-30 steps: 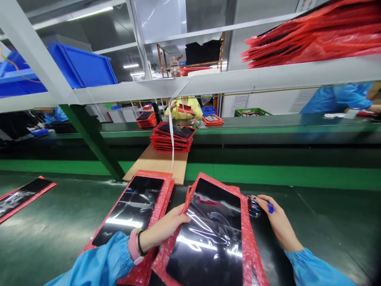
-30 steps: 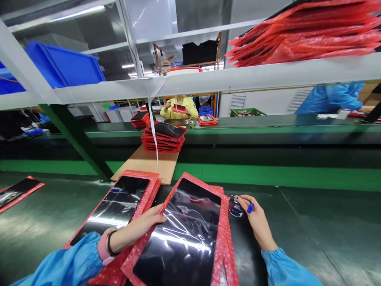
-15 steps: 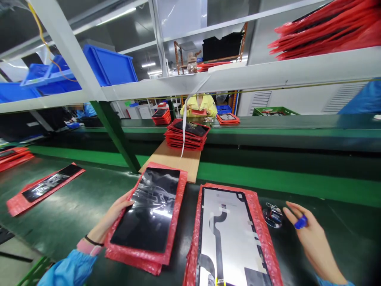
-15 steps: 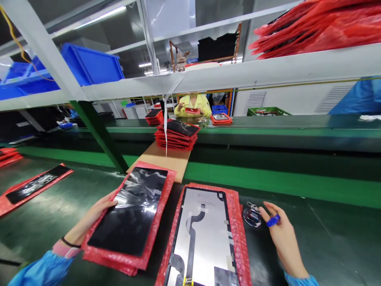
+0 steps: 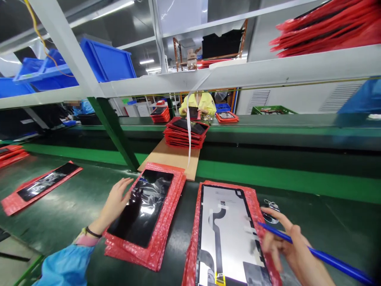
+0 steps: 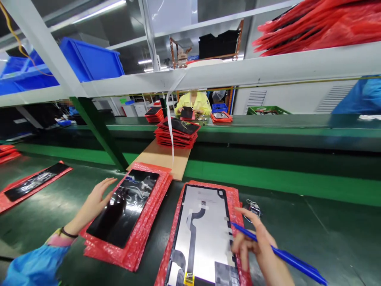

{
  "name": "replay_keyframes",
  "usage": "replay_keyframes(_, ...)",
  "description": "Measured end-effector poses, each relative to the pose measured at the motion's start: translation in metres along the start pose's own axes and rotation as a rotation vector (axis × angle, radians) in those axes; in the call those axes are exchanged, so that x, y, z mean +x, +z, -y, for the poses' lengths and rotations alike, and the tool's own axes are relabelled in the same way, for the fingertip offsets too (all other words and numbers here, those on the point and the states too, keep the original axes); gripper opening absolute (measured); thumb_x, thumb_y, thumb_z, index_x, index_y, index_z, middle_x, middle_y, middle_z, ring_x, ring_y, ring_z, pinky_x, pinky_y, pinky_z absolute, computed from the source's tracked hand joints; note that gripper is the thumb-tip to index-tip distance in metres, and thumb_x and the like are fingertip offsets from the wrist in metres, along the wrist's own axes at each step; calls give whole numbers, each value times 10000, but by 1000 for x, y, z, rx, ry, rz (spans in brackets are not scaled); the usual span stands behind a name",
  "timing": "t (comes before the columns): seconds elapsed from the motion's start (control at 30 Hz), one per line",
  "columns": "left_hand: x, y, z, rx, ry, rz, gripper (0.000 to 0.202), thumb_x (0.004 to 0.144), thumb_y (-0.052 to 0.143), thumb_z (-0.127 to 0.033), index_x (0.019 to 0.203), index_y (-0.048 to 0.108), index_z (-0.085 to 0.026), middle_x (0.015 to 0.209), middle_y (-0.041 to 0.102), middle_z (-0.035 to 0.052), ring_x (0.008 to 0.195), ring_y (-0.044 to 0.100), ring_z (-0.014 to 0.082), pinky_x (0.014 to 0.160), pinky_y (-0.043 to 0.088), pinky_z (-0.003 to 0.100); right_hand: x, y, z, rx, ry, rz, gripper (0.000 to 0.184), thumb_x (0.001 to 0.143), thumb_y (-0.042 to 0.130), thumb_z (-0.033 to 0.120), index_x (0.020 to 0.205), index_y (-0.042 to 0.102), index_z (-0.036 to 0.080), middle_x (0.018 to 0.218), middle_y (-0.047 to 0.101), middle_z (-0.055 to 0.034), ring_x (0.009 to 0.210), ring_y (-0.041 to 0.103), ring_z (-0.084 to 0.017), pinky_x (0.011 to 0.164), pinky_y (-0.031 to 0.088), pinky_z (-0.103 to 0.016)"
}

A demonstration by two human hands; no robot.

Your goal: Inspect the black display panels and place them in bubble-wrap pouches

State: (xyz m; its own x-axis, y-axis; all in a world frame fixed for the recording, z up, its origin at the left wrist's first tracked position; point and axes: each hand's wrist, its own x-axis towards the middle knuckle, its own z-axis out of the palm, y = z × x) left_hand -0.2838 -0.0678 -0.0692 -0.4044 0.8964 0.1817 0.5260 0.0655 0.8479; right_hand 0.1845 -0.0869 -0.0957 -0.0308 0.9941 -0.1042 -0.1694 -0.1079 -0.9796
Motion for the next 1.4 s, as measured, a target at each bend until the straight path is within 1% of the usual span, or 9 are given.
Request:
replay_keyframes(0.13, -28, 45, -36, -160, 4, 267, 334, 714, 673, -353, 1010, 652, -201, 1138, 656, 95, 1088, 590, 285, 992, 417, 400, -10, 8, -11, -267, 3, 132, 496, 807, 485, 684, 652, 556, 218, 595, 633, -31, 502, 534, -169, 476, 395, -273)
replay_keyframes(0.27, -64, 95, -72, -515, -232, 689, 298, 728, 688, -281, 996, 639, -158, 905, 641, 65, 790, 616, 185, 737, 493, 324, -18, 14, -18, -528, -79, -5, 433, 738, 648, 513, 518, 409, 226, 507, 465, 27, 519, 456, -150, 523, 370, -264)
replay_keyframes(0.4, -80, 123, -91, -681, -432, 853, 291, 693, 708, -177, 972, 639, -137, 949, 601, 70, 825, 602, 159, 796, 476, 325, -25, 25, -20, -605, -176, -77, 414, 742, 594, 419, 523, 291, 242, 497, 333, 54, 500, 353, -131, 497, 298, -260)
replay_keyframes(0.7, -77, 135, -94, -683, -545, 817, 295, 642, 675, -67, 924, 624, -139, 976, 609, 67, 844, 597, 144, 818, 457, 314, -22, 22, -24, -786, -182, 22, 352, 766, 505, 388, 547, 267, 250, 487, 357, 52, 478, 383, -135, 504, 301, -265)
replay_keyframes(0.93, -66, 134, -100, -666, -667, 850, 314, 655, 700, -101, 939, 576, -146, 795, 644, 13, 717, 624, 134, 751, 489, 330, -18, 15, -28, -585, -120, 13, 392, 798, 547, 423, 556, 297, 242, 533, 358, 50, 524, 376, -135, 531, 311, -262)
replay_keyframes(1.03, -62, 139, -109, -633, -589, 902, 280, 689, 717, -166, 939, 592, -147, 802, 651, 16, 702, 613, 132, 641, 476, 279, -16, 15, -23, -419, -68, 44, 422, 788, 590, 483, 556, 343, 233, 532, 376, 51, 531, 371, -128, 528, 308, -255)
replay_keyframes(1.13, -68, 155, -119, -729, -510, 931, 361, 657, 726, -125, 997, 604, -145, 909, 686, 54, 781, 644, 152, 681, 479, 265, -15, 17, -19, -284, -21, 72, 437, 772, 637, 538, 582, 407, 218, 502, 389, 67, 491, 343, -104, 497, 276, -239)
replay_keyframes(1.3, -84, 180, -127, -846, -477, 802, 537, 523, 613, 25, 1031, 570, -140, 903, 708, 56, 797, 672, 204, 716, 505, 297, -17, 11, -21, -145, 85, 103, 466, 773, 583, 659, 682, 523, 206, 383, 421, 76, 350, 239, -61, 408, 162, -218)
replay_keyframes(1.4, -81, 177, -132, -822, -380, 719, 570, 543, 590, 28, 1082, 557, -155, 935, 714, 41, 814, 678, 206, 697, 502, 277, -17, -2, -13, -117, -21, -15, 473, 838, 520, 633, 729, 620, 183, 314, 353, 81, 332, 208, -62, 402, 209, -214)
